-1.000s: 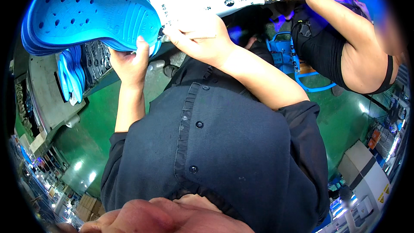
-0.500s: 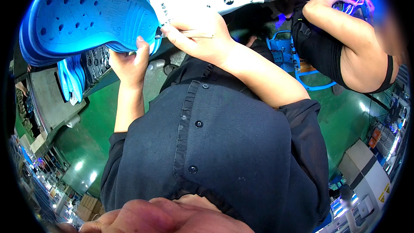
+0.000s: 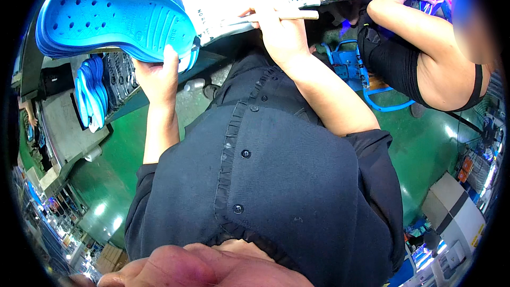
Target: The person applies adhesive to the edges of blue shoe soles using a brush, dipping the brush into a container on the table and working on multiple soles sequentially before placing them back on a rack.
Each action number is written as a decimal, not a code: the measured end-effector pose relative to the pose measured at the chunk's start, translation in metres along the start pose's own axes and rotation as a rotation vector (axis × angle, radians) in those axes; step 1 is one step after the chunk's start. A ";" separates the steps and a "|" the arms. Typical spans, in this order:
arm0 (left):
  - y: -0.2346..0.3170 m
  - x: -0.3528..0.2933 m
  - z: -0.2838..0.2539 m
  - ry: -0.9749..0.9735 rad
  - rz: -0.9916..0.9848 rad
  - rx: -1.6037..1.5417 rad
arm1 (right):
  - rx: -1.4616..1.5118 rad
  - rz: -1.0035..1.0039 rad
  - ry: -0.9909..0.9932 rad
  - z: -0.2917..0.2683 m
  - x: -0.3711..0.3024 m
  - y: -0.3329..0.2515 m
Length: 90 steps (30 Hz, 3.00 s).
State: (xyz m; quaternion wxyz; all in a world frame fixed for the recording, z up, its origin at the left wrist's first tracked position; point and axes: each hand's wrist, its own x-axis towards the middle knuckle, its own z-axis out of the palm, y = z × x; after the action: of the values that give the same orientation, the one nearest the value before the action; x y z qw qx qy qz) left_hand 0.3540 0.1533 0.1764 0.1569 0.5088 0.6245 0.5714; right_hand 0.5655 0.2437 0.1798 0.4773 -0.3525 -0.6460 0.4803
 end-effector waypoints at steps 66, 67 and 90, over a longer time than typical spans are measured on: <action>0.035 0.002 0.033 -0.091 -0.008 -0.069 | -0.133 -0.420 -0.011 0.005 -0.004 -0.013; 0.036 0.001 0.034 -0.106 -0.011 -0.057 | -0.163 -0.414 -0.021 0.001 -0.004 -0.011; 0.025 0.005 0.023 -0.091 0.087 0.153 | -0.286 -0.458 -0.036 -0.023 -0.003 -0.020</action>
State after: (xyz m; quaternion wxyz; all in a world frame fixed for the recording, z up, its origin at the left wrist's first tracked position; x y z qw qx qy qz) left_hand 0.3812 0.1654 0.1934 0.1209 0.5711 0.6360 0.5047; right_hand 0.5884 0.2418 0.1998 0.5071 -0.2524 -0.7787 0.2698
